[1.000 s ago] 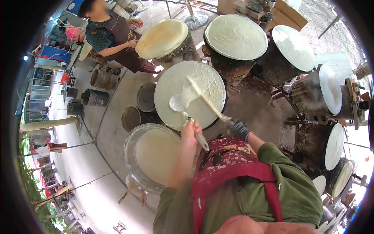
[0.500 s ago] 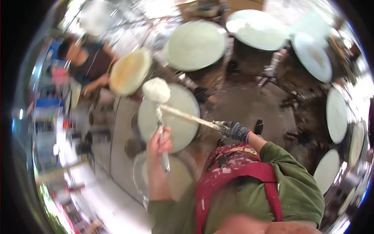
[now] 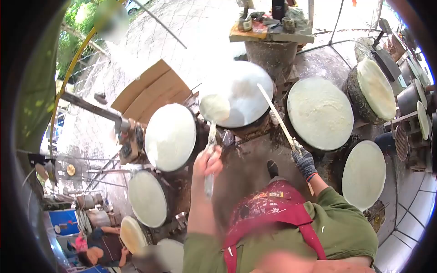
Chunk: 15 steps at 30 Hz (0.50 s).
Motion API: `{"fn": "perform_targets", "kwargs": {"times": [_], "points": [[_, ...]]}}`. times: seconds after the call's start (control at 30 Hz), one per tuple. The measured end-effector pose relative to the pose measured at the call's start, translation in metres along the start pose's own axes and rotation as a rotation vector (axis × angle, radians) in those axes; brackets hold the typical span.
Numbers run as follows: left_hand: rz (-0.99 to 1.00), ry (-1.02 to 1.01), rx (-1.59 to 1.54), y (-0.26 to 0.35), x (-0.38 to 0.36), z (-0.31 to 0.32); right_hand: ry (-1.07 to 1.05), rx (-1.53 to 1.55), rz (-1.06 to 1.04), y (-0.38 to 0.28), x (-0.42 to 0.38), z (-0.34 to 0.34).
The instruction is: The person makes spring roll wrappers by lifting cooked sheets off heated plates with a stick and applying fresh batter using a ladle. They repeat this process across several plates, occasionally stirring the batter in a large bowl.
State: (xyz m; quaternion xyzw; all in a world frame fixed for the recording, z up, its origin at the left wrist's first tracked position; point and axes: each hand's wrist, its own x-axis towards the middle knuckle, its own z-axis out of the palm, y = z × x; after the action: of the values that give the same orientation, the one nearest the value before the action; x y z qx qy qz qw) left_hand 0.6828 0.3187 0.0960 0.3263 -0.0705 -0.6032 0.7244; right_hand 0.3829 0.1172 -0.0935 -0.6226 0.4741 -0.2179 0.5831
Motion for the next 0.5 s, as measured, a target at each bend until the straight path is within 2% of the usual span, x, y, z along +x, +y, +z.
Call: {"fn": "perform_targets", "kwargs": {"times": [0.03,0.1,0.13,0.23,0.3,0.33,0.37,0.43,0.47,0.5], "points": [[-0.022,-0.04,0.071,0.005,0.045,0.0,0.013,-0.118,-0.068,-0.009,0.017,-0.006],[-0.058,0.087,0.295,0.012,0.124,0.017,0.039,-0.351,-0.201,-0.035,0.054,-0.006],[-0.051,0.081,0.309,0.012,0.164,0.018,0.084,-0.289,-0.24,-0.039,0.075,0.002],[-0.014,0.136,0.312,-0.001,0.259,0.015,0.129,-0.328,-0.249,-0.084,0.128,0.029],[0.017,0.185,0.278,-0.015,0.302,0.002,0.182,-0.571,-0.156,-0.074,0.165,0.059],[0.051,0.215,0.326,-0.024,0.318,-0.006,0.209,-0.532,-0.247,-0.094,0.166,0.066],[0.085,0.245,0.375,-0.028,0.331,-0.017,0.189,-0.576,-0.186,-0.089,0.171,0.072],[0.054,0.403,0.797,-0.019,0.335,-0.025,0.159,-0.658,-0.065,-0.077,0.18,0.089],[0.048,0.471,1.008,-0.013,0.336,-0.03,0.153,-0.626,-0.072,-0.072,0.185,0.089],[0.152,0.486,1.146,-0.007,0.339,-0.047,0.174,-0.586,-0.029,-0.074,0.188,0.096]]}}
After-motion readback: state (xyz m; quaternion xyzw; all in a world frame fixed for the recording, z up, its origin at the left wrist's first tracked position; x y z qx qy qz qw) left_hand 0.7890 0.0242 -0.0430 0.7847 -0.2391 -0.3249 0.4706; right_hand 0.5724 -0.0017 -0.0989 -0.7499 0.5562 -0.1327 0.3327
